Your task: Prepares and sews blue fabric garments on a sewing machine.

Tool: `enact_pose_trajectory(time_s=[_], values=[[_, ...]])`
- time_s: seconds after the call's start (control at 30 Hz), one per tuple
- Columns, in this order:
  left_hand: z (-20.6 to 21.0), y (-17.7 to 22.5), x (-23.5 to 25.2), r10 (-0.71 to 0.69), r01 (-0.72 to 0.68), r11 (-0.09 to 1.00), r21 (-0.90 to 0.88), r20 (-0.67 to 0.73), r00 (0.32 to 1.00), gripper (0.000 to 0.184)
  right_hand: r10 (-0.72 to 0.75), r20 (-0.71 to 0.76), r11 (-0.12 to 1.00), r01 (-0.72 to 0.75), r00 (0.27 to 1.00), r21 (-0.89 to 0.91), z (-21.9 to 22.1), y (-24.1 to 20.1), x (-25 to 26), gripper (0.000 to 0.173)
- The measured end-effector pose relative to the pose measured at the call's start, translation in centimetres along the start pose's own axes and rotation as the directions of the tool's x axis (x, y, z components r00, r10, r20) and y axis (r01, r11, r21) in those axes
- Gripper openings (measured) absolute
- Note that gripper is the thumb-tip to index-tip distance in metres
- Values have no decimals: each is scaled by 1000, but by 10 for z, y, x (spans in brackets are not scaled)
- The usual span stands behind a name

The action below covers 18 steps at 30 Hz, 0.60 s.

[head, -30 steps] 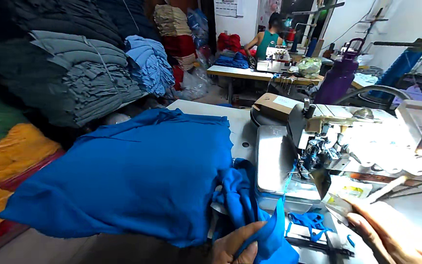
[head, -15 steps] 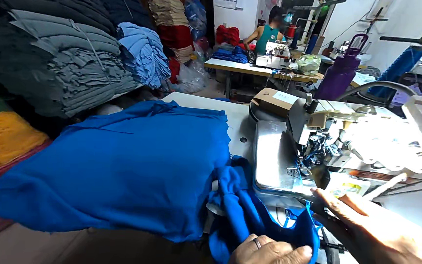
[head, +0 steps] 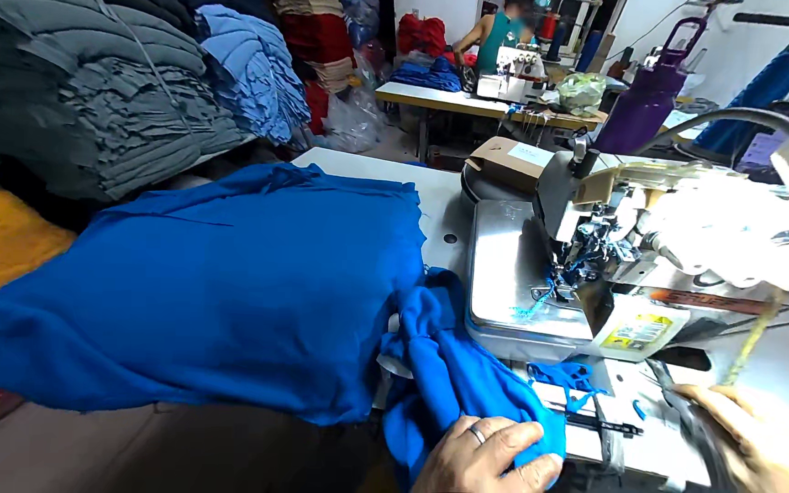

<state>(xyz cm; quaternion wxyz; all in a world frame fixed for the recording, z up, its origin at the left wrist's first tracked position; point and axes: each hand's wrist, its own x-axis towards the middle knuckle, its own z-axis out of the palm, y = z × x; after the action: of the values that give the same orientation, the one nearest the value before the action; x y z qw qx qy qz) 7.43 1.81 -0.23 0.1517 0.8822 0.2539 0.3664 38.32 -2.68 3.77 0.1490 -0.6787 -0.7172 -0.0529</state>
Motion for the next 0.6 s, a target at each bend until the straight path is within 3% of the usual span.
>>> enact_pose_trajectory(time_s=[0.1,0.2,0.33,0.43,0.5,0.6], values=[[2,-6,-6,4,-3,997,-79,23,1000,21,78,-18,995,-79,997,-53,16,22,-16,32],[3,-7,-11,-15,8,990,-142,-45,999,20,71,-3,997,-71,997,19,12,14,-18,35],[5,-9,-16,-53,11,967,-253,-158,986,16,3,-111,957,29,994,288,11,-46,-3,29],[5,-8,-18,-44,-24,952,-306,-213,976,13,-23,43,844,-4,999,537,29,-97,10,39],[3,-6,-19,-49,-34,942,-333,-239,970,12,-59,104,794,-16,993,608,39,-113,19,46],[1,-6,-22,-49,-53,925,-377,-257,965,11,-108,46,690,42,993,722,51,-121,26,32]])
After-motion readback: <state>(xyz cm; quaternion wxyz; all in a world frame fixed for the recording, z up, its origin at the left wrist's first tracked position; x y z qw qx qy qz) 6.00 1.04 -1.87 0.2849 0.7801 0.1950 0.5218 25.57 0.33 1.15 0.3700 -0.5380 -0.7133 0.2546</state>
